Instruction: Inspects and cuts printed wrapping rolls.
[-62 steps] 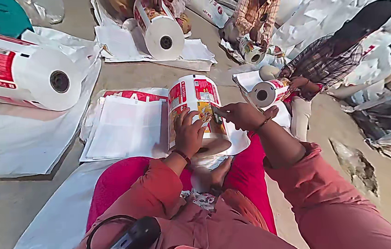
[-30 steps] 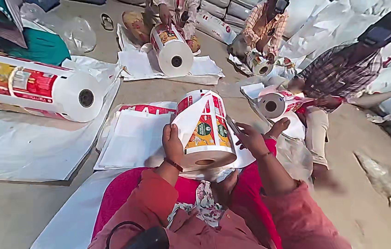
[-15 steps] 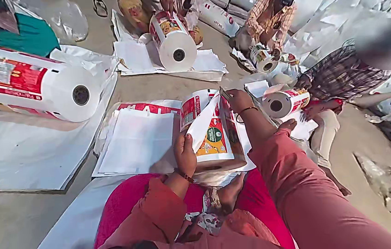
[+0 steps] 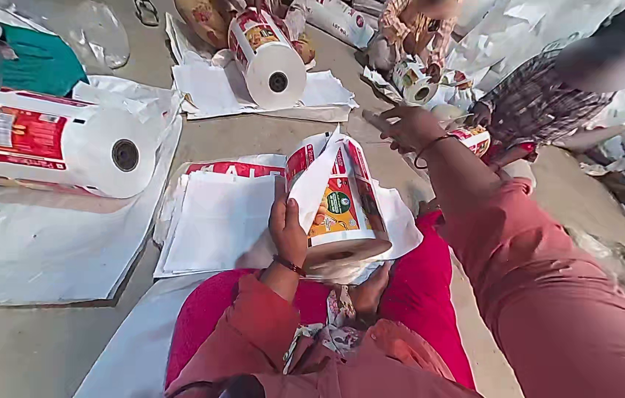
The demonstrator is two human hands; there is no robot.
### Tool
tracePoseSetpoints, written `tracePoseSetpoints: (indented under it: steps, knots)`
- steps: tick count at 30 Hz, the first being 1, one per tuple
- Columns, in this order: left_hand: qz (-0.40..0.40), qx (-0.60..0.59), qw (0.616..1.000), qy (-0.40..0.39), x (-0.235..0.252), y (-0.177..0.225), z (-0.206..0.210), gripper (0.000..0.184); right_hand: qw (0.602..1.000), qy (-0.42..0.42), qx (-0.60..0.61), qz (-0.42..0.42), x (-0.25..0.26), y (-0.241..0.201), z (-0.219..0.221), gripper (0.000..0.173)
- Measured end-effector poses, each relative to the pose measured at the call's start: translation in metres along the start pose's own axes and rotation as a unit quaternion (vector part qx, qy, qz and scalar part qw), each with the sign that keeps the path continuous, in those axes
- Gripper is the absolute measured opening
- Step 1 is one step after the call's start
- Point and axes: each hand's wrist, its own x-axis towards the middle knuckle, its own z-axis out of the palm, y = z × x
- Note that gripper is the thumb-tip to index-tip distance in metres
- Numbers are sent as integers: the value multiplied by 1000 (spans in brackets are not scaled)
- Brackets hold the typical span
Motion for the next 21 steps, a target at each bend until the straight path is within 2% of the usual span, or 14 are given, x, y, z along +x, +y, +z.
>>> tracePoseSetpoints:
  steps: [2, 5, 7, 8, 10, 11, 13, 15, 18, 20, 21]
  knots:
    - [28, 36, 999, 15, 6, 3, -4, 25, 982, 46, 181, 17, -14, 16, 3, 48]
    - [67, 88, 994, 24, 9, 7, -9, 28, 910, 18, 415, -4, -42, 53, 23, 38]
    - [102, 113, 988, 20, 12, 8, -12, 30, 861, 4, 509, -3, -60, 73, 44, 35]
    - [121, 124, 985, 15, 10, 8, -13, 30, 849, 12, 528, 18, -67, 82, 56, 35]
    - [178, 152, 972, 7, 7, 6, -16, 29, 861, 24, 505, 64, -75, 88, 75, 39]
    - [196, 165, 967, 10, 7, 7, -15, 28, 882, 30, 464, 79, -75, 86, 78, 43]
    - [185, 184, 964, 39, 5, 13, -20, 30, 934, 34, 348, 79, -72, 79, 79, 48]
    - [111, 171, 970, 131, 12, 27, -29, 34, 966, 41, 251, 52, -58, 70, 76, 51]
    - [-48, 34, 958, 279, 41, 34, -67, 42, 994, 29, 107, 5, -27, 63, 74, 51]
    - [-127, 60, 924, 357, 56, 20, -111, 49, 995, 49, 91, 1, -12, 57, 74, 53]
    - [-171, 131, 900, 379, 59, 8, -135, 52, 992, 66, 109, 9, -9, 57, 73, 57]
